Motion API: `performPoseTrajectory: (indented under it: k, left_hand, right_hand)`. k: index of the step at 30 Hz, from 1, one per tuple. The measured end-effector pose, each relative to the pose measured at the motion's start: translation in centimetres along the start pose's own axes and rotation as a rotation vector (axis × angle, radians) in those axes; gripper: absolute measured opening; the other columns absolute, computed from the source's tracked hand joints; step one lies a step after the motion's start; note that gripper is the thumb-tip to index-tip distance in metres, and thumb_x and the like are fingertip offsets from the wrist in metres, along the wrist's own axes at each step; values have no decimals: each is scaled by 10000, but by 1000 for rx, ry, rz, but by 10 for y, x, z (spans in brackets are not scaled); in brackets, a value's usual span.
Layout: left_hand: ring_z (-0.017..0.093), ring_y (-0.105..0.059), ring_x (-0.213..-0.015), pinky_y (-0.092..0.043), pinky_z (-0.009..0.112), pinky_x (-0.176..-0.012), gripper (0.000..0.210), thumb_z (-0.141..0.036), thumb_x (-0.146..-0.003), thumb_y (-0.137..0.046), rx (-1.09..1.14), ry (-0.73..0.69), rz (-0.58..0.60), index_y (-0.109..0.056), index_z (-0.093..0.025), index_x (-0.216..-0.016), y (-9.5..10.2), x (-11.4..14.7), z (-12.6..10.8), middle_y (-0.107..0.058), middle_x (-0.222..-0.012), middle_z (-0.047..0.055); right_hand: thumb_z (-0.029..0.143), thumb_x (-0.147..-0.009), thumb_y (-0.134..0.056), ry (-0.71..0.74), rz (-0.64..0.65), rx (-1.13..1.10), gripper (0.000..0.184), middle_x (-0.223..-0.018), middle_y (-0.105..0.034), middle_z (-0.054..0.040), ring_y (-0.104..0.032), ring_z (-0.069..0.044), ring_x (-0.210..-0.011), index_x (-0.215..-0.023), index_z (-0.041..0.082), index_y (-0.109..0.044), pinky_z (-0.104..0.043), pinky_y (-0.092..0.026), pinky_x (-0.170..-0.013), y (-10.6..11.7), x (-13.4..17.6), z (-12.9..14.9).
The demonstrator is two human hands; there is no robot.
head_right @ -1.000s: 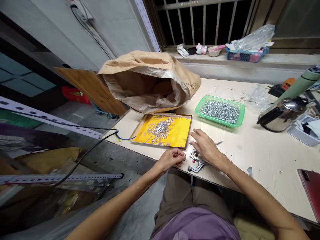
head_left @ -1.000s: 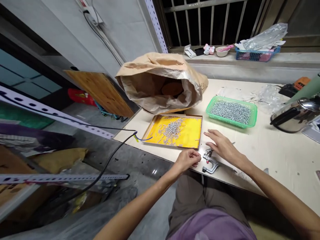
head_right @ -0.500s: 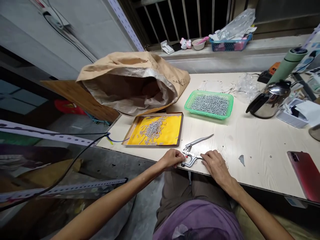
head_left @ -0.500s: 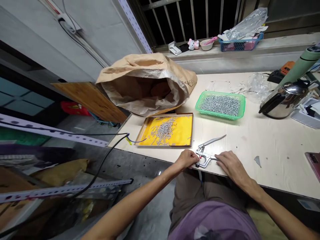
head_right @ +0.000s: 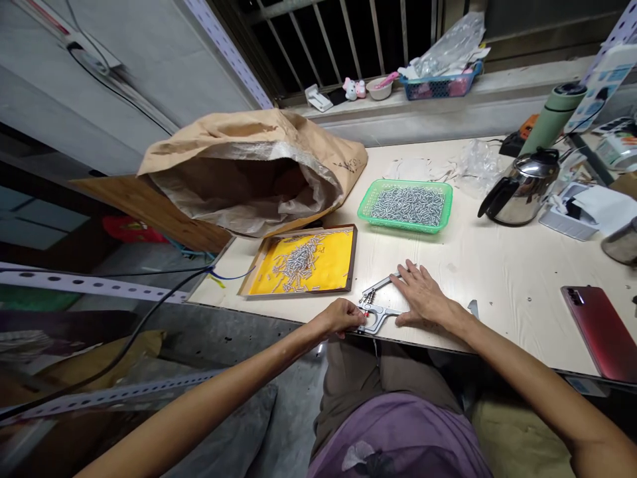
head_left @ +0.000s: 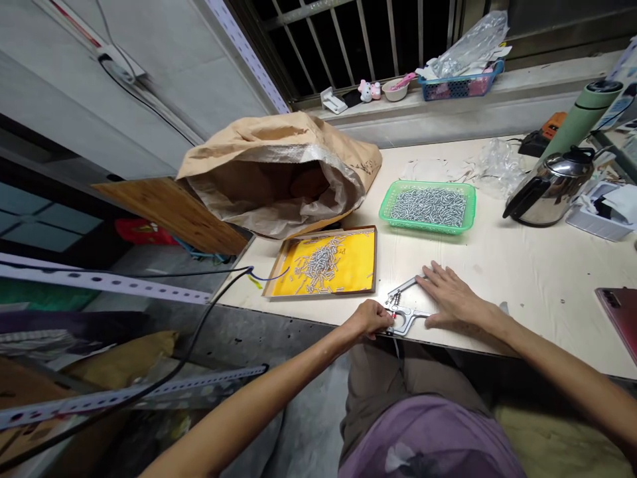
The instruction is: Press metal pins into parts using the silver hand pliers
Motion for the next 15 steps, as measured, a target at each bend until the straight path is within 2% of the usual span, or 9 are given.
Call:
performPoseTrajectory:
  k: [3,6,11,15]
  left_hand:
    - [59,-357,-400,-357,180,-383,228,-325,-582,-655,1,3,-17,-517,-152,-524,-1,0,3,-398,-413,-83]
    - [63,-371,-398,-351,183,-383,223,-334,-585,-667,4,26,-39,-551,-145,-559,0,-1,6,-408,-415,-84]
    - [67,-379,-397,-367,199,-409,216,-331,-630,-664,2,58,-27,-564,-145,-585,-1,-1,7,-418,-425,-88]
    - [85,-423,-430,-398,224,-466,255,-342,-709,-631,-66,52,-57,-551,-148,-565,0,5,8,-460,-464,-64]
  right_hand:
    - [587,-579,-757,1,84,22,1014,-1378,-435,-219,-347,-387,-1286,-1380,98,-374,-547,-264,-1047,5,-9,1]
    - [544,-580,-782,-15,85,46,954,-1260,-534,-197,-475,-343,-1140,-1329,72,-426,-492,-308,-1021,11,-10,5]
    - [478,-628,-779,-18,74,50,744,-1128,-591,-143,-516,-287,-1007,-1212,98,-517,-379,-412,-863,14,-7,11]
    - [384,-695,-758,-44,56,43,558,-1061,-608,-117,-527,-256,-953,-1140,118,-549,-343,-431,-768,17,-3,14]
Point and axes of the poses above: each hand's wrist, its own x-axis away from the middle knuckle, its own y-axis out of the back of the hand, z = x × y, the point moved 7 cm from there along -x, towards the middle knuckle
